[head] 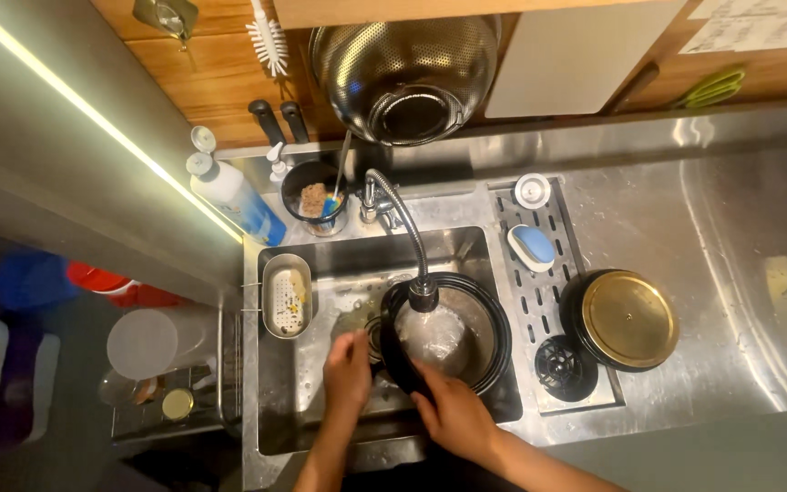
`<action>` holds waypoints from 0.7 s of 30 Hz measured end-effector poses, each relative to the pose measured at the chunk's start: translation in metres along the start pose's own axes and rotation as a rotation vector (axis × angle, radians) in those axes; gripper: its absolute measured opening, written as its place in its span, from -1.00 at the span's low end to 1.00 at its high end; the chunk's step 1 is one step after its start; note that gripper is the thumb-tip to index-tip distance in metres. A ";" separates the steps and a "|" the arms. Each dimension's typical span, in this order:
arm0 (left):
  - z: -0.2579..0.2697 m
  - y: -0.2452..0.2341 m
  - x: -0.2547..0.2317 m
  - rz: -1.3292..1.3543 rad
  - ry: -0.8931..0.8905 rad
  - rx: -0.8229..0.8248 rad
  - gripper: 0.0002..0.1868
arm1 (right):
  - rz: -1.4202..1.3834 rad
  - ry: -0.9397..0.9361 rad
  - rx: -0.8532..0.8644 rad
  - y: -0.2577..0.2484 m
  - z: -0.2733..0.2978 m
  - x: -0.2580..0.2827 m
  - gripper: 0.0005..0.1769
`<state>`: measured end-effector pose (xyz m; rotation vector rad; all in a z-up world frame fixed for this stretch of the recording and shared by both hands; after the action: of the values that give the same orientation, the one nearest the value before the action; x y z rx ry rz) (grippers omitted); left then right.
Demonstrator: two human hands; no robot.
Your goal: Cleaning a tea dispenser and wiping the counter in a shop.
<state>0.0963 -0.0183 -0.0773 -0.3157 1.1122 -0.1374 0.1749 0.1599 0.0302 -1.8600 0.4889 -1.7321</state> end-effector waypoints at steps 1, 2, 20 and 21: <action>-0.014 0.005 -0.009 -0.001 0.006 0.002 -0.53 | 0.001 -0.002 -0.006 -0.003 -0.002 0.002 -0.38; -0.027 0.008 -0.023 0.068 0.068 -0.005 -0.59 | -0.060 0.022 -0.006 -0.006 -0.003 0.003 -0.40; -0.292 0.231 -0.008 1.222 -0.075 0.781 -0.86 | -0.429 0.313 0.071 0.015 0.013 -0.062 -0.54; -0.284 0.219 -0.030 1.323 0.105 0.823 -0.86 | -0.470 0.375 0.105 0.020 0.017 -0.068 -0.55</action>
<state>-0.1820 0.1461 -0.2362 1.1755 1.0794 0.5656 0.1863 0.1873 -0.0358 -1.6662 0.0897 -2.3879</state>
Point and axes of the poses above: each hand's wrist, its own z-axis away from the middle knuckle, its own y-axis out of the palm, x = y × z, the point moved 9 cm from there along -z, towards the middle knuckle, and after that the axes turned 3 degrees about -x, right-handed, at the moved point
